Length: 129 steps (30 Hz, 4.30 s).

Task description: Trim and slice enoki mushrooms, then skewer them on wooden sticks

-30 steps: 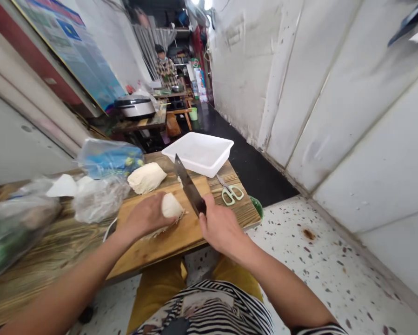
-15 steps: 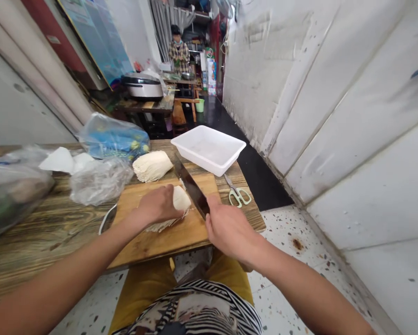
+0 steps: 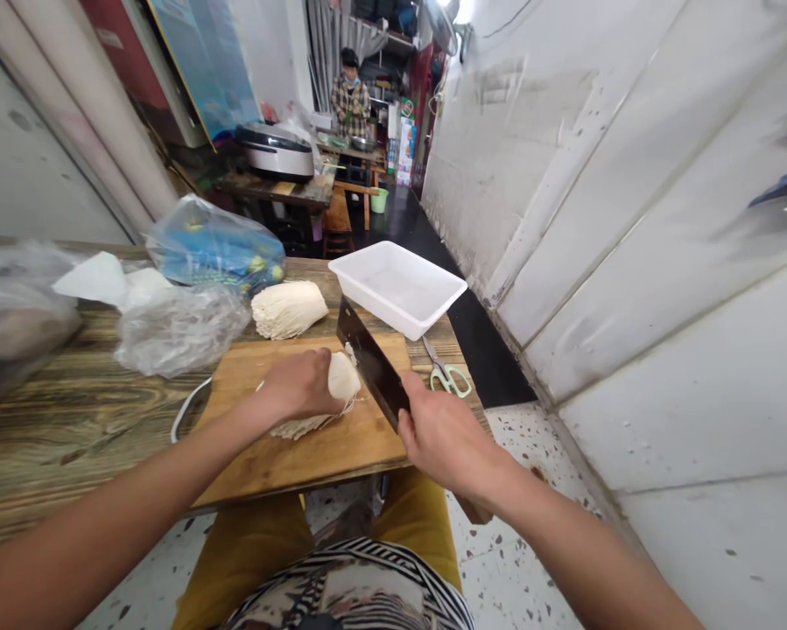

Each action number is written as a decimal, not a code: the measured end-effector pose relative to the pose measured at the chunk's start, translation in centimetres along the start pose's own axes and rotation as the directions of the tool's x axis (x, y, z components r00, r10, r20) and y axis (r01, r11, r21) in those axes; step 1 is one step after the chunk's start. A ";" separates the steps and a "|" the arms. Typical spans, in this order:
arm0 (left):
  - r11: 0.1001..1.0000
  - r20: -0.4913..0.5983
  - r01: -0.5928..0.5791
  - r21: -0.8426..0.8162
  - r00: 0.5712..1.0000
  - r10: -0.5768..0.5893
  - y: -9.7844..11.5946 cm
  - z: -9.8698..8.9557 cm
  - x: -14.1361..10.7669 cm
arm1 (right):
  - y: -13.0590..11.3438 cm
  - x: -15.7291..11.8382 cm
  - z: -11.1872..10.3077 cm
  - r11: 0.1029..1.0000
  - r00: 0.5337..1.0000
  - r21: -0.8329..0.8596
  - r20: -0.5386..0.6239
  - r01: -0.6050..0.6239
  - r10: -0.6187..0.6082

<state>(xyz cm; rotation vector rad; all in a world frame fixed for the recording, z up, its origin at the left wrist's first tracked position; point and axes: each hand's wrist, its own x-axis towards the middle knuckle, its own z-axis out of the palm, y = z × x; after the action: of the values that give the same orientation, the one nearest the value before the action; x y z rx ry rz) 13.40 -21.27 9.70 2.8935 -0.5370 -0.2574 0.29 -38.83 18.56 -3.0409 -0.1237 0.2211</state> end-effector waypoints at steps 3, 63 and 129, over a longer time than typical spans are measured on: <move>1.000 0.002 -0.014 -0.004 1.000 0.014 0.0 -0.1 0.0 | 0.1 0.0 -0.2 1.000 1.000 0.016 0.018 -0.010 0.010; 0.998 0.089 -0.059 0.018 0.994 0.058 -0.3 -0.3 0.7 | 0.5 5.4 -1.7 0.988 0.976 0.027 0.151 0.154 -0.156; 0.998 0.098 -0.048 -0.043 0.994 0.052 -1.2 -1.1 0.7 | 2.3 5.5 2.7 0.977 0.984 0.147 0.056 0.157 -0.166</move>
<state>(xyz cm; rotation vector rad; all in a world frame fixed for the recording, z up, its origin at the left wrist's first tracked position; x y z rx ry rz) 14.70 -20.30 10.41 2.8353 -0.6118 -0.4010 5.46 -40.42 14.90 -2.8643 -0.3434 0.3063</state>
